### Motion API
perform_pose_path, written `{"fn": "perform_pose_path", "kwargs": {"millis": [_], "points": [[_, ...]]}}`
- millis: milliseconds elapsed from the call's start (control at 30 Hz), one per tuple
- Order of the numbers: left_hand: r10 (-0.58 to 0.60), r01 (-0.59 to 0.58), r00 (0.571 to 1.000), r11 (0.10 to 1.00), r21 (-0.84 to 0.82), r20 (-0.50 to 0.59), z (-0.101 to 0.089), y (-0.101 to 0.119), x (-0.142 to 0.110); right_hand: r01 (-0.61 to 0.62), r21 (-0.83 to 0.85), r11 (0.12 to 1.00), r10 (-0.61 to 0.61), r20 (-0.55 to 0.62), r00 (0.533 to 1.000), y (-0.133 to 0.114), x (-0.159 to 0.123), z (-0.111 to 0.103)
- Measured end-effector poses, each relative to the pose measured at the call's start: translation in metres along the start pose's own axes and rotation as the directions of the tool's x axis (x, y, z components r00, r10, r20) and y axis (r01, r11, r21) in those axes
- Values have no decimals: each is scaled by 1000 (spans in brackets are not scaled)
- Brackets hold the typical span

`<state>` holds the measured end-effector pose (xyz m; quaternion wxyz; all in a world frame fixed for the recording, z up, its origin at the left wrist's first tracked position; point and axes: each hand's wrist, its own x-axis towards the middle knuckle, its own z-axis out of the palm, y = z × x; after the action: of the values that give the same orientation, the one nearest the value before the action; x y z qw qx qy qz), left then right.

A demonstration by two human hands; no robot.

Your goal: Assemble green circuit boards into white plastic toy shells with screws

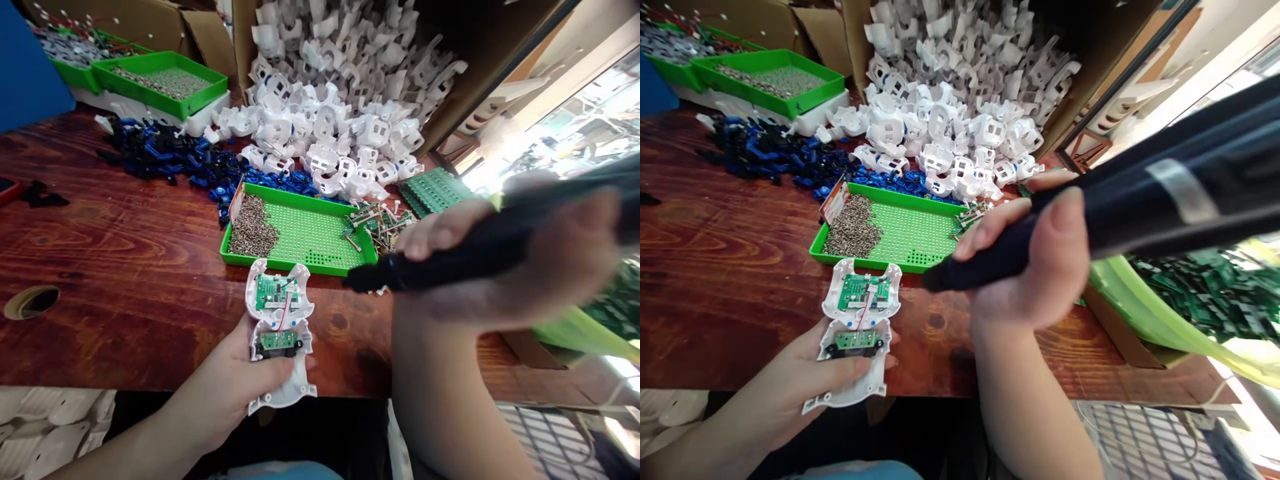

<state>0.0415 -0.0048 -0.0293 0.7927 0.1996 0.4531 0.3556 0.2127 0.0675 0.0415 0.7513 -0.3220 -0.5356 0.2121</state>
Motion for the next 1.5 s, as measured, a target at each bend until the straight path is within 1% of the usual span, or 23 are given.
{"fn": "perform_pose_path", "kwargs": {"millis": [67, 100, 167, 200, 300, 433, 633, 833, 933, 1033, 1100, 1167, 1233, 1300, 1333, 1367, 1433, 1500], "points": [[-25, 25, 1000, 1000, 17, 17, -1, 0, 1, 114, 6, 993, -111, -168, 979, 23, 12, -5], [-33, 32, 999, 999, 25, 23, -2, -1, 1, 140, -10, 990, -140, -196, 971, 35, 17, -7], [-39, 38, 998, 999, 39, 40, -4, -2, 2, 145, -37, 989, -150, -189, 970, 55, 25, -11], [-42, 40, 998, 998, 43, 50, -5, -3, 2, 135, -47, 990, -141, -168, 976, 63, 27, -13], [-58, 55, 995, 998, 32, 76, -6, -3, 2, 105, -64, 992, -112, -125, 986, 76, 28, -16], [-66, 66, 993, 998, 0, 94, -5, 0, 0, 75, -72, 995, -83, -115, 990, 81, 24, -13], [-67, 67, 990, 998, 2, 122, -5, 0, 1, 74, -88, 993, -83, -103, 991, 80, 23, -12], [-96, 96, 992, 995, 12, 82, -3, 1, 0, 38, -84, 996, -46, -95, 994, 79, 23, -12], [-77, 76, 994, 997, 25, 71, -3, 0, 0, 42, -71, 997, -47, -78, 996, 80, 23, -12], [-49, 45, 996, 998, 49, 78, -4, -1, 1, 43, -73, 996, -50, -89, 995, 82, 23, -14], [-40, 34, 997, 996, 77, 72, -4, -2, 2, 54, -58, 997, -61, -128, 990, 78, 24, -14], [-38, 29, 996, 993, 118, 75, -3, -2, 2, 85, -32, 996, -89, -178, 980, 67, 24, -13], [-8, -6, 997, 981, 195, 71, 1, -2, 2, 113, 10, 994, -108, -231, 967, 49, 23, -10], [8, -30, 997, 959, 281, 82, 6, -3, 2, 102, 62, 993, -85, -235, 968, 24, 19, -5], [-11, -20, 995, 953, 302, 99, 9, -5, 2, 56, 77, 995, -39, -205, 978, 12, 16, -1], [-43, 3, 991, 952, 305, 125, 11, -6, 2, 39, 112, 993, -20, -163, 986, 0, 12, 3], [-95, 44, 978, 965, 258, 185, 15, -11, 4, -69, 137, 988, 83, -97, 992, -20, 5, 11], [-74, 33, 974, 981, 192, 212, 16, -15, 6, -186, 139, 973, 193, -43, 980, -30, -2, 19]]}}
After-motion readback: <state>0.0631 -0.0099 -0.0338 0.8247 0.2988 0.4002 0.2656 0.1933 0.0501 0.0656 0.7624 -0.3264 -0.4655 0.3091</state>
